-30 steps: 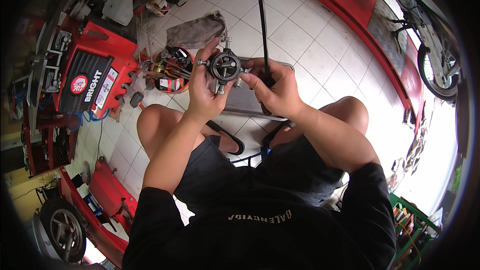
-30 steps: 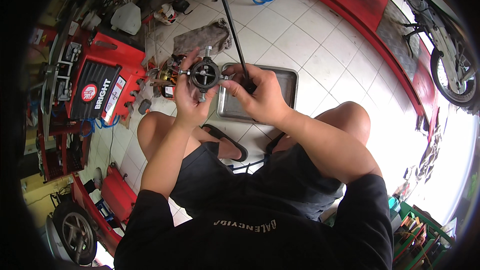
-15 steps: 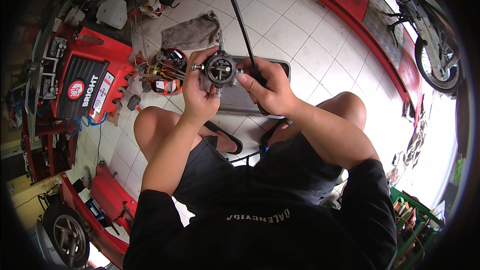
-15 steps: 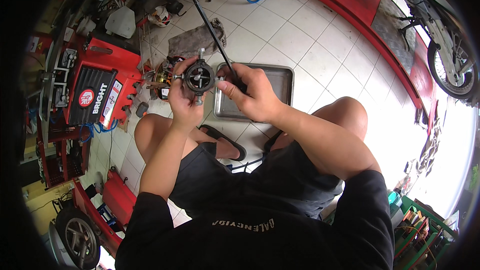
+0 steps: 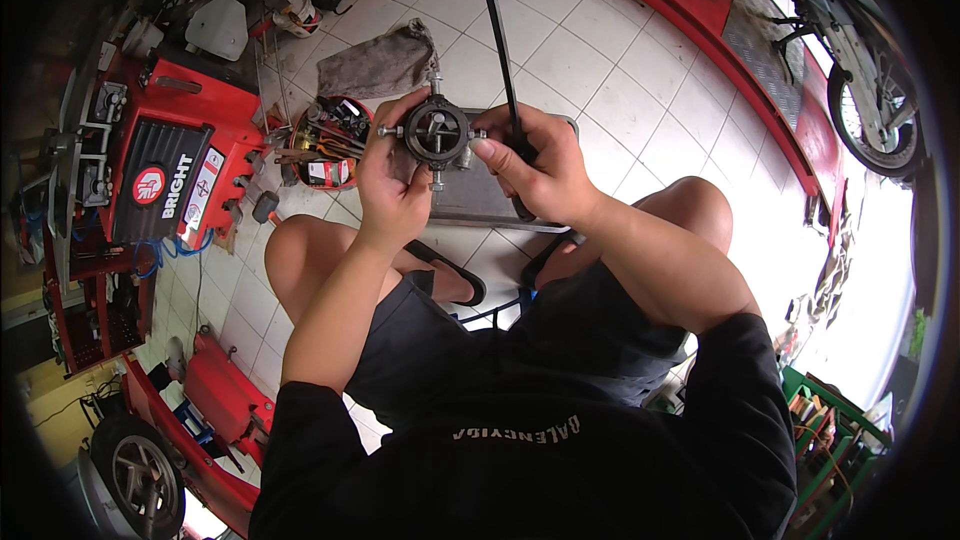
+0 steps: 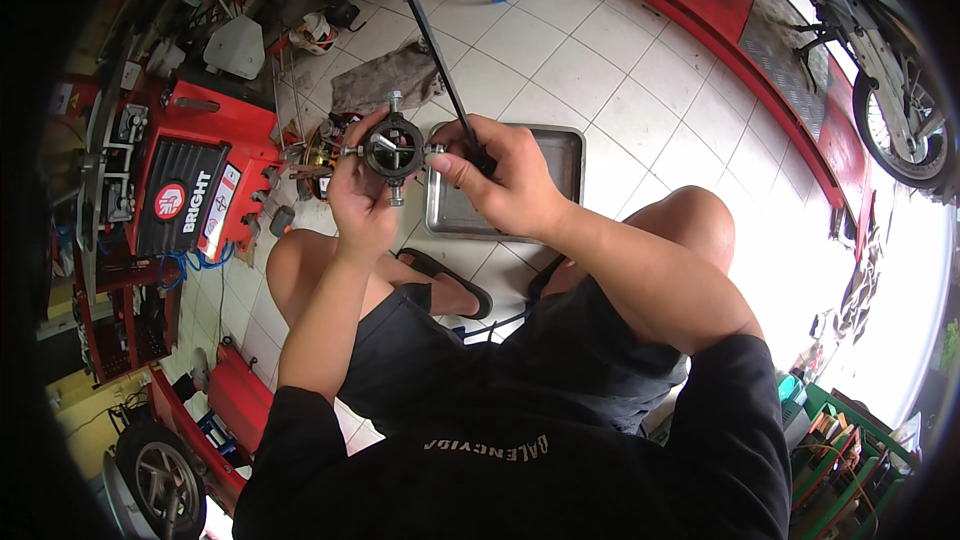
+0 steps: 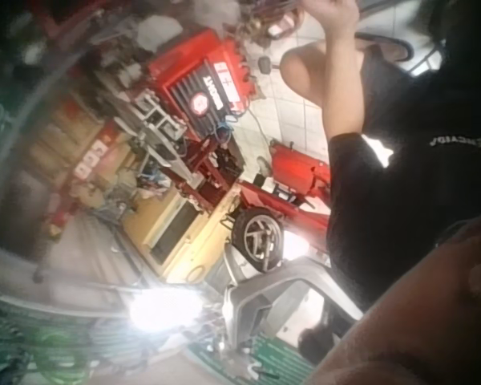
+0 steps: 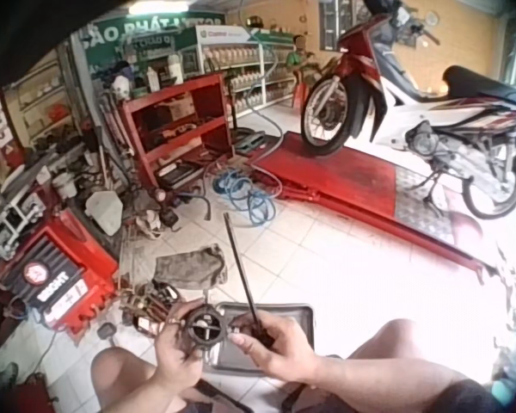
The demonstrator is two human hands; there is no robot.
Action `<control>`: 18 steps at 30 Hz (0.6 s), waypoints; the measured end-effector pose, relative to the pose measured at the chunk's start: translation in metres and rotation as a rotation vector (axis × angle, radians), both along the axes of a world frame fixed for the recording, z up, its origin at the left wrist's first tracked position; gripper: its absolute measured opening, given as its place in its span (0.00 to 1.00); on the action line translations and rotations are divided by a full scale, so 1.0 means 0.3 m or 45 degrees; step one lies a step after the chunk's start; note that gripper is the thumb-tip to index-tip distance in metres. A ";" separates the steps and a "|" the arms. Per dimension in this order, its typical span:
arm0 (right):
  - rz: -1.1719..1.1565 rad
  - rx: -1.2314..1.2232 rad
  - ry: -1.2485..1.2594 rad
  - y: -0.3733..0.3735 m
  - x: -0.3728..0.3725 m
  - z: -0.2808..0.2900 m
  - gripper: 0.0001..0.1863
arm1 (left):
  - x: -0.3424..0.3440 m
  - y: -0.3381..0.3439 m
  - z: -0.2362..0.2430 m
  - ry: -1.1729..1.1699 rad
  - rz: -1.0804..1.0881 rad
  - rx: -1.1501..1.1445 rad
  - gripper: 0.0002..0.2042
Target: The person sits on a low stool in a workshop, using a screwdriver to disassemble a cylindrical metal part and a carburetor. They remove screws and internal components, placing them into a metal tray on the floor.
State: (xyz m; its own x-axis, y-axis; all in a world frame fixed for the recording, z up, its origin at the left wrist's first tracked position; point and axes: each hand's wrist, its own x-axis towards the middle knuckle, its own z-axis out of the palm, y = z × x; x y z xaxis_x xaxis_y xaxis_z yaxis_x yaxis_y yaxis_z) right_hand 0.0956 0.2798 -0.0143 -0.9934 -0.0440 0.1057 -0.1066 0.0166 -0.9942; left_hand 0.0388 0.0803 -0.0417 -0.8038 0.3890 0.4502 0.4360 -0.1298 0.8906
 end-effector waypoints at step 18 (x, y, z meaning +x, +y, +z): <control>0.012 0.156 0.172 0.012 0.026 0.016 0.11 | 0.013 0.002 0.049 0.419 0.402 -0.092 0.28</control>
